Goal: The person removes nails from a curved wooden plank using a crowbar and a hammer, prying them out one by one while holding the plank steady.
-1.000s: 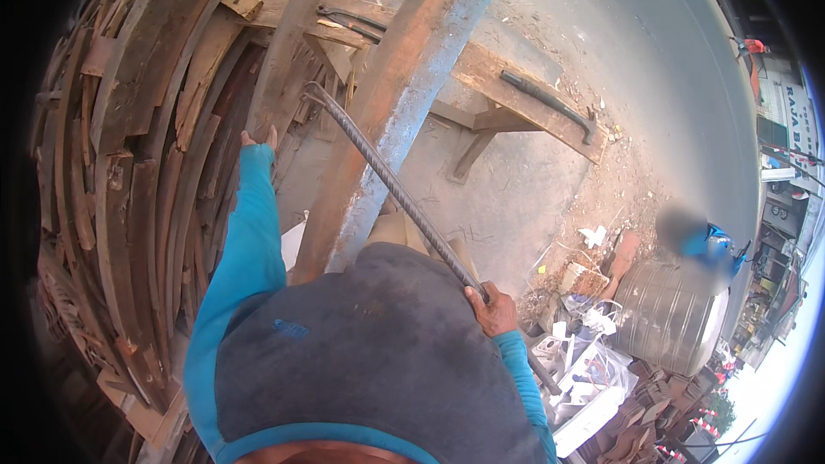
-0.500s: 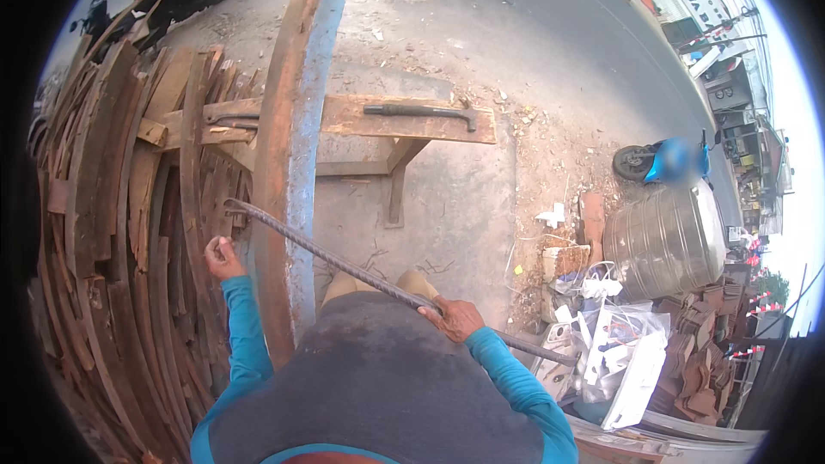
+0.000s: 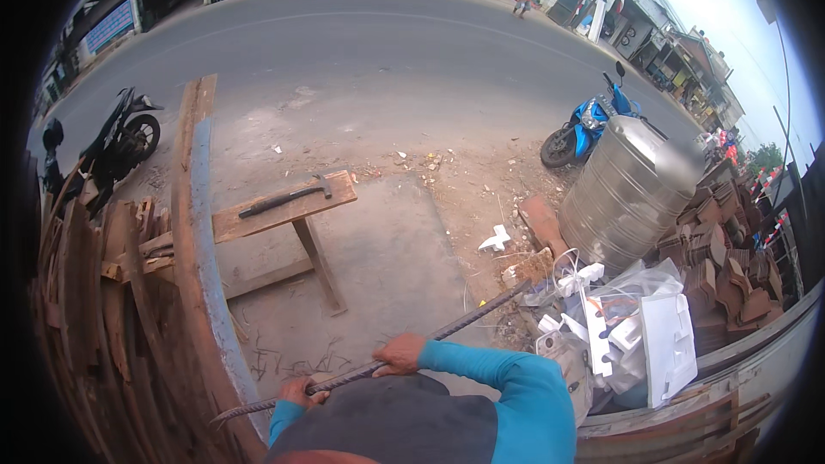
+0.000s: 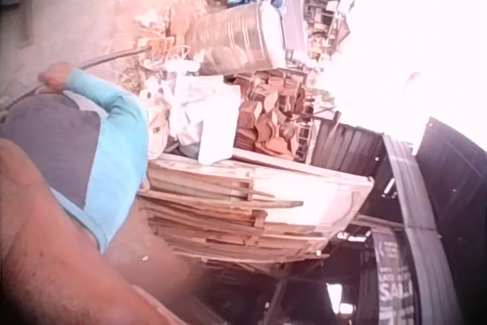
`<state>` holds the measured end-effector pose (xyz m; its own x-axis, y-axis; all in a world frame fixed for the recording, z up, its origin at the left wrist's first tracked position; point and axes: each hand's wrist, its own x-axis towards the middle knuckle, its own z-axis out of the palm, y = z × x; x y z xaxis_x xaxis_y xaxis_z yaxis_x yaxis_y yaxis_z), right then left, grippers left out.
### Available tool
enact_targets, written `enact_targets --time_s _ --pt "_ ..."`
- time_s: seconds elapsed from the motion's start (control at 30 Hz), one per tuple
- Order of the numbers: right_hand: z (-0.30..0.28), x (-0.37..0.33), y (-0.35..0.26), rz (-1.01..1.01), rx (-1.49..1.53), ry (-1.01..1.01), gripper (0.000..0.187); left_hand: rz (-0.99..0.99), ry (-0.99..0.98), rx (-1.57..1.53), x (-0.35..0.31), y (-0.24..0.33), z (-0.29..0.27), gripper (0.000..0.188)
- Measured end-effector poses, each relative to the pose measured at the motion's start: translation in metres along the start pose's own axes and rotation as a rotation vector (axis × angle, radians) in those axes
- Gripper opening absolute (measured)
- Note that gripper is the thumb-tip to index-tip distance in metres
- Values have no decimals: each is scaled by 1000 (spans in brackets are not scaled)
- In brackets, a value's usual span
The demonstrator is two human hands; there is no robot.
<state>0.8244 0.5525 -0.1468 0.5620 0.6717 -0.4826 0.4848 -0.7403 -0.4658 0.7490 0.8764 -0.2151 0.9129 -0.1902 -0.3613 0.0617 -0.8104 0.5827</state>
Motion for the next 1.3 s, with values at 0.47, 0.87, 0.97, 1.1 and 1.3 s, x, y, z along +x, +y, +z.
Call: enact_targets --time_s 0.47,0.87,0.97,1.1,1.3 --pt "8 27 -31 -514 -449 -277 28 -158 -54 -236 -60 41 122 57" --pt "29 -12 -185 -1226 -154 118 25 -501 808 -677 -169 77 180 24" --pt "30 -14 -156 -821 14 -132 26 -639 973 -733 -209 71 162 28" --pt "71 38 -32 -426 -285 -152 34 -931 1251 -656 -255 78 104 35" --pt "137 100 106 -228 -303 -367 36 -1118 1725 -553 -333 104 27 38"
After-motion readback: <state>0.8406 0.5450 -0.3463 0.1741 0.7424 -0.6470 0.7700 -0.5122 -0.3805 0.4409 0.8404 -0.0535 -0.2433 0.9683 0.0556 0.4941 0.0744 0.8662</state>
